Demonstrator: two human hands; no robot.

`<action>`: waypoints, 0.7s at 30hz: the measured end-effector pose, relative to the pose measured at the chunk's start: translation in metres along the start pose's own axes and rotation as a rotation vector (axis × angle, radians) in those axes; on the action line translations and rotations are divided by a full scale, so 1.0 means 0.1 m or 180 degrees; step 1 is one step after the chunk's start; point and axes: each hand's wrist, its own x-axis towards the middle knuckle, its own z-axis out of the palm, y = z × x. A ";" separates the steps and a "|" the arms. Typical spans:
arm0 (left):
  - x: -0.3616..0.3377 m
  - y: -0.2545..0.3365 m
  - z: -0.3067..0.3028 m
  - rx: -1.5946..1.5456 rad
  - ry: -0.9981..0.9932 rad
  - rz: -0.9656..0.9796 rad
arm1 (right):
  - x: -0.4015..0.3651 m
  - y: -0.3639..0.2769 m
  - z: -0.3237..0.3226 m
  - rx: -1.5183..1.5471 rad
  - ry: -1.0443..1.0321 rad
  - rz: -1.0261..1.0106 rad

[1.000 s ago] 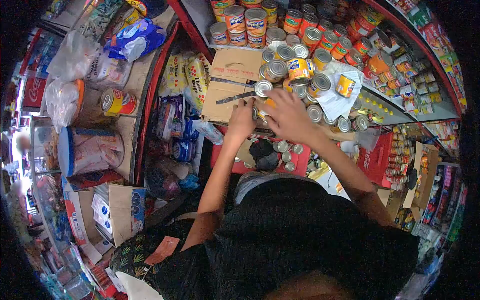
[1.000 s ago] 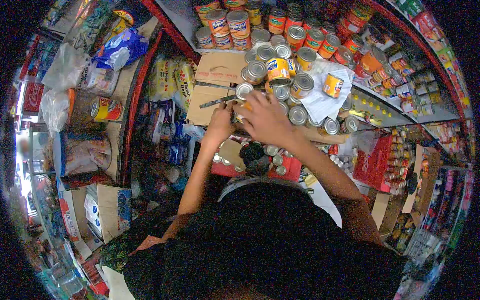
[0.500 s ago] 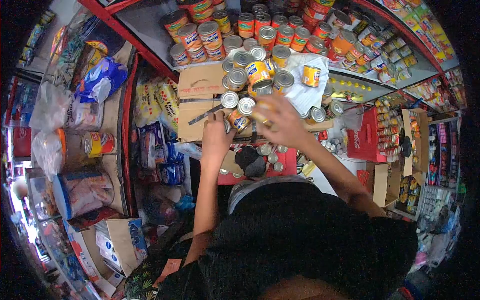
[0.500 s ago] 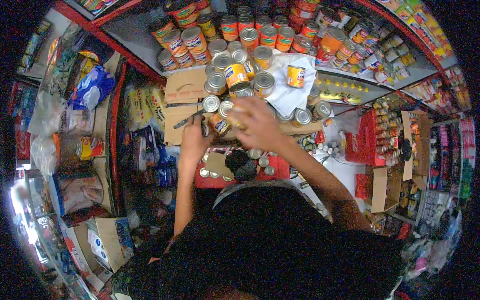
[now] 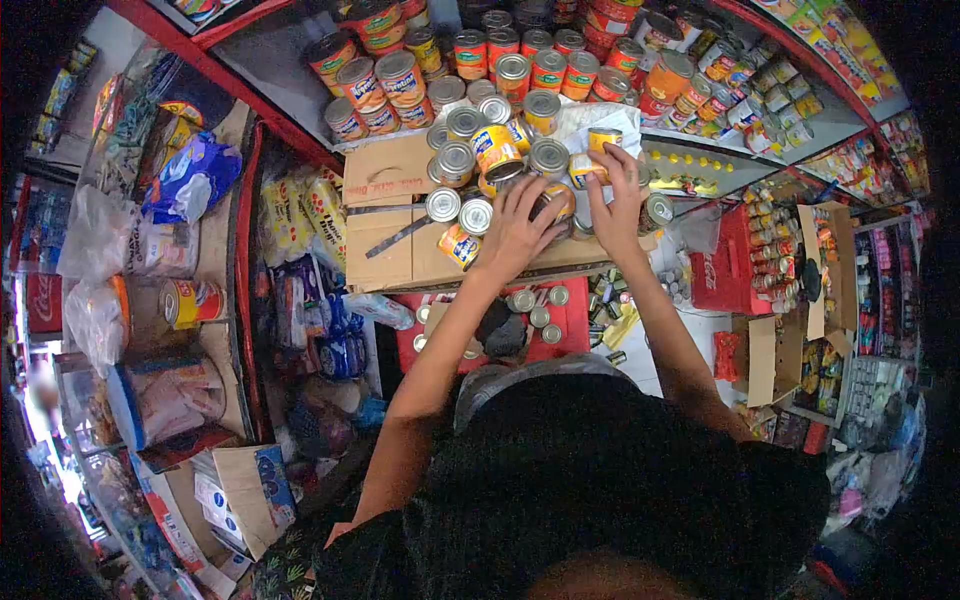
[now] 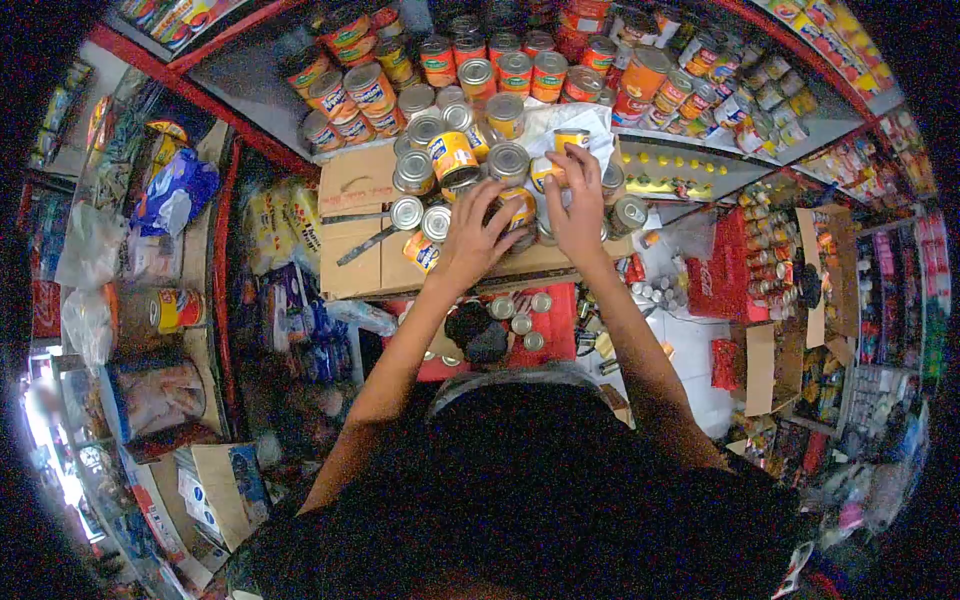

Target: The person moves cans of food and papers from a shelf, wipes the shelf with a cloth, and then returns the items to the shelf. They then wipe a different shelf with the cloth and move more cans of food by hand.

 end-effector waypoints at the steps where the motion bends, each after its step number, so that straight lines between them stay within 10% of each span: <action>1: -0.01 -0.01 0.02 -0.0012 0.0009 0.0020 | -0.01 0.02 0.00 0.0066 -0.0028 0.0049; 21: 0.10 0.27 0.07 -0.0771 -0.0029 0.0159 | -0.09 0.30 -0.05 0.0472 0.0325 0.0102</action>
